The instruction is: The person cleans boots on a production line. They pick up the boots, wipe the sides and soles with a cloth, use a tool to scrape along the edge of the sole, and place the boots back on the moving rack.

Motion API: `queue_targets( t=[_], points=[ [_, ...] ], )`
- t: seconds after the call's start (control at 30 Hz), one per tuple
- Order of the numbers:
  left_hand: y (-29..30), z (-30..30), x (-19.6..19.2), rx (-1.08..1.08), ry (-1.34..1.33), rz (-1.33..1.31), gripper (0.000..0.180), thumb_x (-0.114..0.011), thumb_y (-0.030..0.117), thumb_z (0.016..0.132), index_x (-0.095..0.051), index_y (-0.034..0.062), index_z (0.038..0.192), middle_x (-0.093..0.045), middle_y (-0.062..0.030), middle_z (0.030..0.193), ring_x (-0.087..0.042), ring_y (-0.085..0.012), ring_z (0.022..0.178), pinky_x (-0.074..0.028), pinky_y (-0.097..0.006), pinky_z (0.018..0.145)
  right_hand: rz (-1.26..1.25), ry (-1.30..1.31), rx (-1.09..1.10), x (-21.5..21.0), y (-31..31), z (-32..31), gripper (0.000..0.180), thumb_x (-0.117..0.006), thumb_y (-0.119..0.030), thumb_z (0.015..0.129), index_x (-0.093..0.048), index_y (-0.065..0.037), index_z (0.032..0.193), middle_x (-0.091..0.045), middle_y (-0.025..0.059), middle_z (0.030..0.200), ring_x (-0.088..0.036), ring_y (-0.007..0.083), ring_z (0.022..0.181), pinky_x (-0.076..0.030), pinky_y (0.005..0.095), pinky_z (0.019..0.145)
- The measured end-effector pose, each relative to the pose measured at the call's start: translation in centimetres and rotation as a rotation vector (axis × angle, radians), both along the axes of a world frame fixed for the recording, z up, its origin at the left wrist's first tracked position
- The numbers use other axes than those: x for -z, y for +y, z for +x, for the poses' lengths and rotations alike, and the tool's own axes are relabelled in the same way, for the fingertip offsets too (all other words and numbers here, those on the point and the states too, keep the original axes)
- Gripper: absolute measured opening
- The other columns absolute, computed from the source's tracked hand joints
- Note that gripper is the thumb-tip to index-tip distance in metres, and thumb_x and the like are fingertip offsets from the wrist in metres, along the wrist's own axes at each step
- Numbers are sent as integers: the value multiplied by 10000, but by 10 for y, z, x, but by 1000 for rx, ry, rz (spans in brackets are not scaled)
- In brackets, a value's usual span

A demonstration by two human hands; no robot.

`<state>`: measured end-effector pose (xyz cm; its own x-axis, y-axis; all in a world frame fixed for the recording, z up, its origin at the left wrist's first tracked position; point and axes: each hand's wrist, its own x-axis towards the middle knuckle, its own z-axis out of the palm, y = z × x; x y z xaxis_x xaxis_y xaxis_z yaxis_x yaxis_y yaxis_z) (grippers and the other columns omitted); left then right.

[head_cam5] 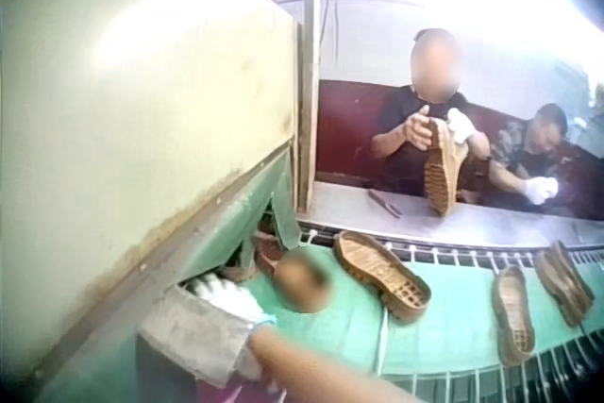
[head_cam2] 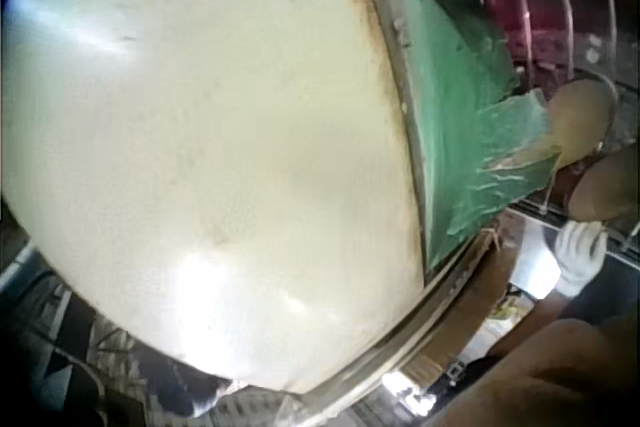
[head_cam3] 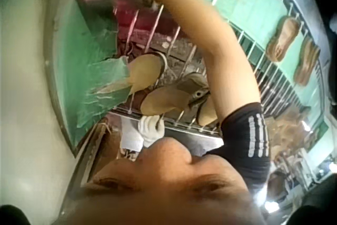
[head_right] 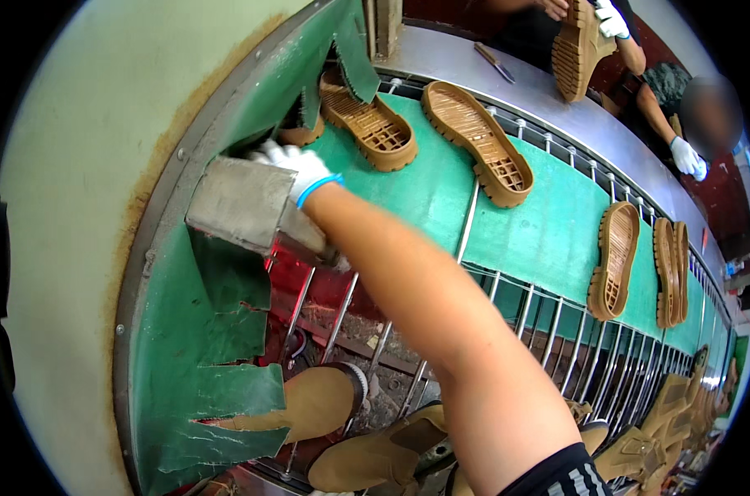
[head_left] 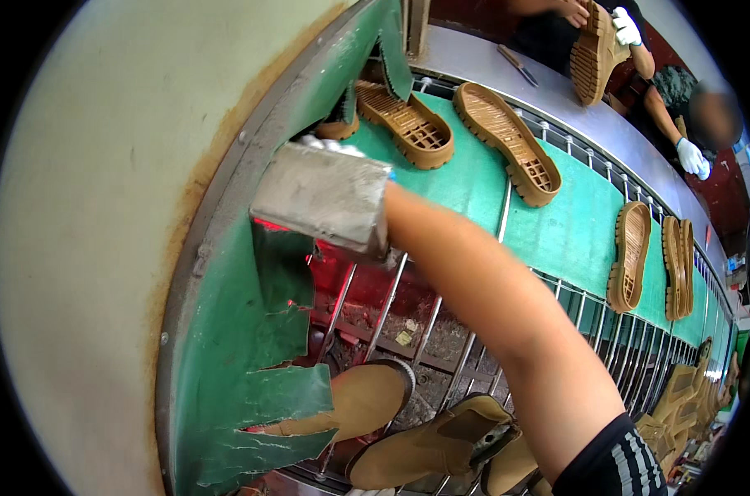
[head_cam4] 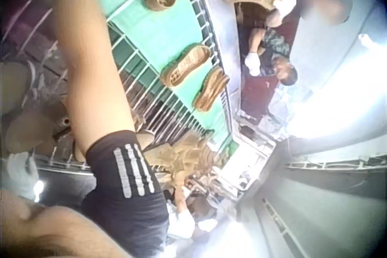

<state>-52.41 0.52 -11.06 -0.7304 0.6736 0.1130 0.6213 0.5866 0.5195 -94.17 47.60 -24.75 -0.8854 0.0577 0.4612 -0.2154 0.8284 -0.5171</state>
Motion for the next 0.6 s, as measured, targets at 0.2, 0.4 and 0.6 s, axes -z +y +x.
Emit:
queue_targets(
  t=[0.2, 0.4, 0.6],
  points=[
    [-1, -1, -1, -56, -56, 35, 249, -815, 186, 879, -734, 91, 1094, -725, -138, 997, -685, -399, 893, -567, -546, 828, -449, -130, -49, -20, -7, 3, 366, -655, -312, 944, -738, -107, 1236, -742, 137, 1224, -649, 339, 1241, -505, 478, 1036],
    [-4, -6, -1, -22, -26, 32, 219, -821, 173, 863, -745, 107, 1058, -720, -133, 985, -680, -405, 902, -561, -550, 846, -294, -30, 285, -75, 10, 13, 272, -680, -191, 936, -730, -78, 1178, -737, 183, 1209, -673, 410, 1156, -537, 451, 1027],
    [-4, -6, -4, -8, -17, 21, 219, -823, 142, 844, -751, 104, 1047, -720, -130, 979, -678, -404, 904, -558, -542, 846, 513, -47, 1, -111, 3, 136, 357, -833, -296, 803, -668, -96, 1049, -662, 118, 1069, -597, 345, 1059, -477, 459, 921]
  ],
)
